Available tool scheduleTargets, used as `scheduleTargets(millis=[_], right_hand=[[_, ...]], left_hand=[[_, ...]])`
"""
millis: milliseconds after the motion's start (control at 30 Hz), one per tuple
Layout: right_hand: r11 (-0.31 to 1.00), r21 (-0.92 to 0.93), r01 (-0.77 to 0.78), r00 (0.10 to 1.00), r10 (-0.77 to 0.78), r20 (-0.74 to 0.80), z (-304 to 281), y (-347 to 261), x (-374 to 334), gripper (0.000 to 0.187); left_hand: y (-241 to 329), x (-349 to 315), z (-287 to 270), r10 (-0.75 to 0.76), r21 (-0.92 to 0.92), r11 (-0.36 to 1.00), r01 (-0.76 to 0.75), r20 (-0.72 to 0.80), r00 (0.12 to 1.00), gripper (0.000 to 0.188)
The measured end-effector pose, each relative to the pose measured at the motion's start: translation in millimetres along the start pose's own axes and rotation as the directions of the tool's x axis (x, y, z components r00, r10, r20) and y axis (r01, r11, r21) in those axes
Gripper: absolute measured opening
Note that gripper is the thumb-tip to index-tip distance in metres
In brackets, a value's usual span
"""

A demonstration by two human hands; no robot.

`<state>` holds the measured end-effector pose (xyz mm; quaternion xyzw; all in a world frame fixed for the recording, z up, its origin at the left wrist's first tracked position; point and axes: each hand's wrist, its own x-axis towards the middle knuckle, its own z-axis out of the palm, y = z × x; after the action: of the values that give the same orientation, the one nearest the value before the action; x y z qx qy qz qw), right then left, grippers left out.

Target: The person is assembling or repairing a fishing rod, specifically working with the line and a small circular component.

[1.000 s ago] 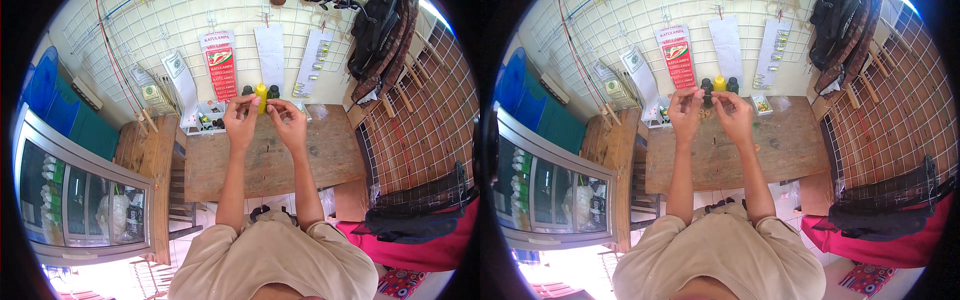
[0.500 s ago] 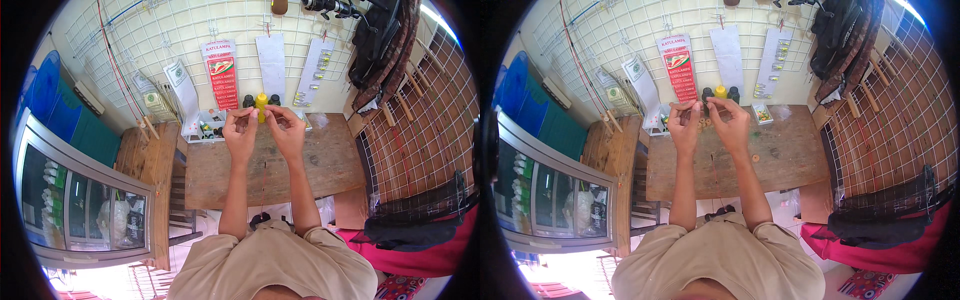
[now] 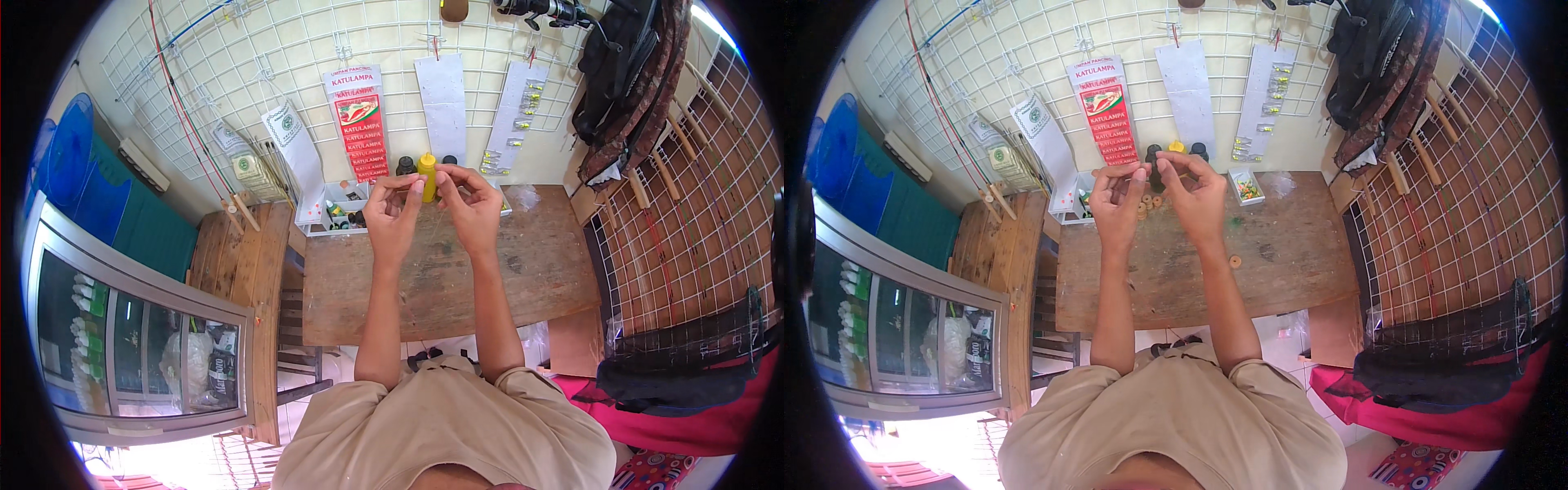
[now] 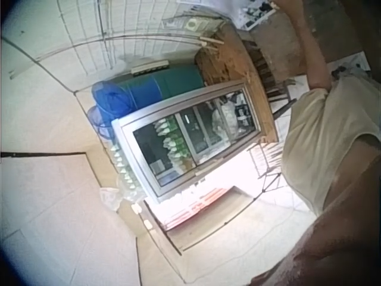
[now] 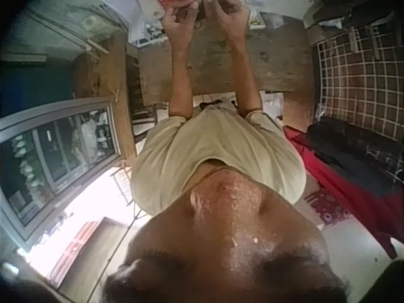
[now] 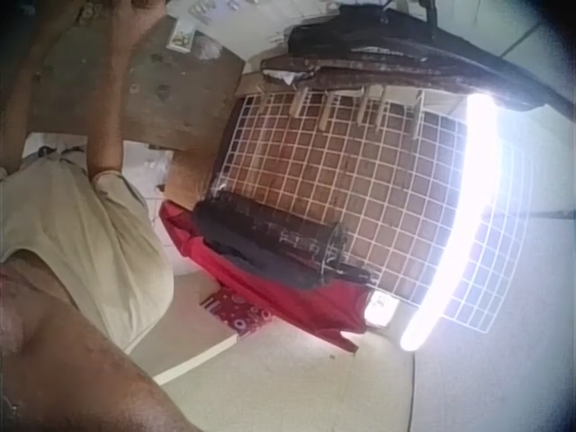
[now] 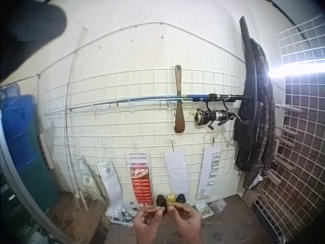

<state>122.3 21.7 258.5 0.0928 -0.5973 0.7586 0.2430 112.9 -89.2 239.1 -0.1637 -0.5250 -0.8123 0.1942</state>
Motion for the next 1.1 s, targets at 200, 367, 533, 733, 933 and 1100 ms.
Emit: scheduleTargets(millis=[200, 367, 533, 733, 933, 1100], right_hand=[[0.996, -0.017, -0.091, 0.995, 0.092, 0.039, -10, 2, 5, 0.02], [0.989, -0.127, -0.073, 0.997, 0.076, 0.021, -10, 3, 12, 0.022], [0.99, -0.139, 0.039, 0.999, -0.039, 0.004, -12, 18, 22, 0.025], [0.995, -0.099, 0.02, 1.0, -0.02, -0.001, -15, 22, 30, 0.026], [0.99, -0.123, -0.063, 0.998, 0.063, -0.005, -18, 19, 25, 0.038], [0.999, -0.017, -0.048, 0.997, 0.049, 0.061, -40, 30, 27, 0.046]], left_hand=[[-4, 0, -7, -0.063, -0.026, 0.997, 0.066, 0.104, 0.993, 0.013], [-2, 5, -9, -0.108, 0.027, 0.994, 0.104, 0.241, 0.965, 0.013], [4, 4, -5, -0.271, 0.179, 0.959, 0.219, 0.352, 0.896, 0.013], [8, 3, -2, -0.412, 0.174, 0.911, 0.374, 0.392, 0.822, 0.011], [-7, 5, -1, -0.355, 0.08, 0.934, 0.347, 0.27, 0.895, 0.009], [-23, 8, -3, -0.282, 0.058, 0.959, 0.276, 0.132, 0.95, 0.012]])
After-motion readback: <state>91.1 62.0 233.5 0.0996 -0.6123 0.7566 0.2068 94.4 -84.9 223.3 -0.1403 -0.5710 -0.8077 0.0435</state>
